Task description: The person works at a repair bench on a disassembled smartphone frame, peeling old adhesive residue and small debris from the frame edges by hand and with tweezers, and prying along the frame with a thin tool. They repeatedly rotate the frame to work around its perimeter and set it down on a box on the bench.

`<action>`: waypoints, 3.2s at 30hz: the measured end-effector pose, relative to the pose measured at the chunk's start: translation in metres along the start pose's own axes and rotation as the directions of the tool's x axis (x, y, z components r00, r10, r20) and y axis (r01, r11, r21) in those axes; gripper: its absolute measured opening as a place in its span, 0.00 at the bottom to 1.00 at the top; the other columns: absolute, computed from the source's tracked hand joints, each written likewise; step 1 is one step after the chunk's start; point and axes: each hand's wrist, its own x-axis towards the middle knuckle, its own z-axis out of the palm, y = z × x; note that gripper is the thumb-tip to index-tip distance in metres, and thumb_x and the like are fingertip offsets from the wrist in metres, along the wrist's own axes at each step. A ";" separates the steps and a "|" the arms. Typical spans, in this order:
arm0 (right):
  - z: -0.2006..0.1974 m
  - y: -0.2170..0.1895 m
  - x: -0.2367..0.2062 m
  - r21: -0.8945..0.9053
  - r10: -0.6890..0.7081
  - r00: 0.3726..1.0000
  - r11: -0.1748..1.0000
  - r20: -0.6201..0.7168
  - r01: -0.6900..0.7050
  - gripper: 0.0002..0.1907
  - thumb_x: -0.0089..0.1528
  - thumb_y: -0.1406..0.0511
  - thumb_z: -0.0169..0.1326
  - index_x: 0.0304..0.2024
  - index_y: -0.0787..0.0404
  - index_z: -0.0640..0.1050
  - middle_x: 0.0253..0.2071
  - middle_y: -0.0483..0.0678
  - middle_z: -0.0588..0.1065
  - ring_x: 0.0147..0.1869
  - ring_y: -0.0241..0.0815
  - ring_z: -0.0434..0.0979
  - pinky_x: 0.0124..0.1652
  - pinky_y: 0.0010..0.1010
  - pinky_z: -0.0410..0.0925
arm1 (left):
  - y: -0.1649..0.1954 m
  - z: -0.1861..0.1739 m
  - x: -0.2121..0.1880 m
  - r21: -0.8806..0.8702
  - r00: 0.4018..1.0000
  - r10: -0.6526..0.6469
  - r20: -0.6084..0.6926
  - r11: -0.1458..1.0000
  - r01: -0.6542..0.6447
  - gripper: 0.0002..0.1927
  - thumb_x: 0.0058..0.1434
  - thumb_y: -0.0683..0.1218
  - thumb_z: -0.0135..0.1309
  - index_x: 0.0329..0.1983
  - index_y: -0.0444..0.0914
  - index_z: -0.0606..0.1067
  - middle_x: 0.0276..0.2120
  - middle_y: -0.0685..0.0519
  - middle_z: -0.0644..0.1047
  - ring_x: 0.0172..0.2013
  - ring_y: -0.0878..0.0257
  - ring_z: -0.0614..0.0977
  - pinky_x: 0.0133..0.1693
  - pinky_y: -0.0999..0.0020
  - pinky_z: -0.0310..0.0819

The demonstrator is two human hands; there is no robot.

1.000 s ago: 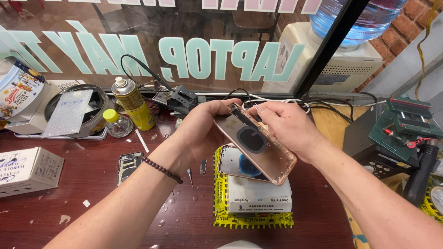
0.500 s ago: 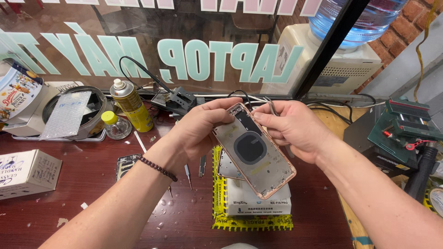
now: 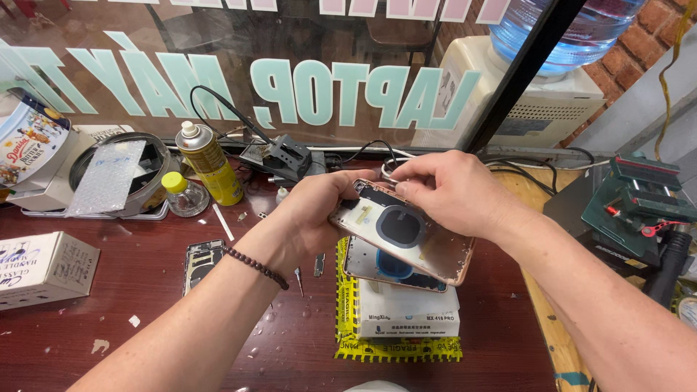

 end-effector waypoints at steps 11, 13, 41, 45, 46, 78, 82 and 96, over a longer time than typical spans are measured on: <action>0.007 -0.007 0.000 -0.005 0.106 0.993 0.994 0.042 -0.106 0.14 0.56 0.61 0.59 0.42 0.55 0.86 0.33 0.48 0.85 0.35 0.37 0.85 0.40 0.31 0.74 | 0.001 0.014 -0.003 0.047 0.999 0.017 -0.036 0.999 -0.016 0.24 0.60 0.40 0.36 0.58 0.28 0.70 0.47 0.43 0.78 0.45 0.53 0.83 0.50 0.52 0.81; 0.007 -0.007 0.000 -0.020 0.121 0.992 0.993 0.036 -0.120 0.13 0.57 0.60 0.59 0.42 0.56 0.86 0.33 0.48 0.85 0.35 0.37 0.85 0.40 0.31 0.74 | 0.000 0.015 -0.002 0.070 0.998 0.013 -0.066 0.998 -0.009 0.24 0.60 0.40 0.36 0.57 0.29 0.72 0.46 0.43 0.78 0.44 0.53 0.83 0.48 0.53 0.82; 0.008 -0.003 -0.002 -0.060 0.090 0.996 0.994 0.013 -0.089 0.12 0.56 0.61 0.60 0.40 0.54 0.87 0.33 0.50 0.84 0.35 0.40 0.86 0.41 0.32 0.74 | -0.004 0.014 0.003 0.060 0.994 0.015 -0.105 0.998 -0.008 0.21 0.60 0.39 0.37 0.54 0.26 0.71 0.44 0.41 0.77 0.42 0.51 0.83 0.47 0.51 0.83; 0.009 -0.003 -0.003 -0.051 0.094 0.996 0.994 0.007 -0.093 0.12 0.56 0.61 0.60 0.40 0.55 0.86 0.33 0.49 0.84 0.35 0.41 0.86 0.41 0.32 0.75 | -0.004 0.014 0.003 0.053 0.995 0.016 -0.099 0.999 -0.011 0.21 0.61 0.39 0.37 0.54 0.26 0.71 0.45 0.41 0.77 0.42 0.51 0.83 0.47 0.51 0.83; 0.009 -0.003 -0.003 -0.052 0.097 0.995 0.994 0.004 -0.096 0.12 0.56 0.61 0.60 0.40 0.55 0.86 0.33 0.49 0.84 0.35 0.40 0.86 0.40 0.32 0.75 | -0.004 0.014 0.002 0.055 0.995 0.015 -0.101 0.998 -0.009 0.21 0.61 0.39 0.37 0.54 0.27 0.71 0.45 0.41 0.77 0.42 0.52 0.83 0.48 0.51 0.83; 0.018 0.026 0.028 0.618 0.281 0.748 0.430 0.601 -0.658 0.07 0.60 0.70 0.57 0.39 0.67 0.79 0.28 0.41 0.70 0.25 0.25 0.60 0.17 0.14 0.48 | -0.012 -0.001 -0.003 0.439 0.971 0.225 -0.085 0.883 -0.166 0.08 0.57 0.37 0.52 0.40 0.34 0.76 0.32 0.52 0.78 0.31 0.63 0.79 0.34 0.64 0.78; 0.020 0.025 0.021 0.666 0.158 0.718 0.283 0.678 -0.691 0.05 0.63 0.69 0.56 0.38 0.67 0.76 0.30 0.43 0.70 0.26 0.25 0.61 0.17 0.13 0.52 | -0.006 -0.008 -0.007 0.415 0.974 0.225 0.011 0.885 -0.209 0.09 0.52 0.35 0.57 0.37 0.35 0.77 0.31 0.53 0.80 0.30 0.64 0.82 0.32 0.68 0.80; 0.015 0.031 0.005 0.721 0.133 0.782 0.318 0.609 -0.615 0.04 0.65 0.68 0.55 0.39 0.64 0.77 0.29 0.39 0.70 0.24 0.24 0.58 0.17 0.14 0.51 | -0.007 0.003 -0.007 0.638 0.942 0.329 0.069 0.711 -0.295 0.09 0.52 0.40 0.64 0.35 0.35 0.76 0.31 0.54 0.82 0.29 0.68 0.81 0.29 0.72 0.76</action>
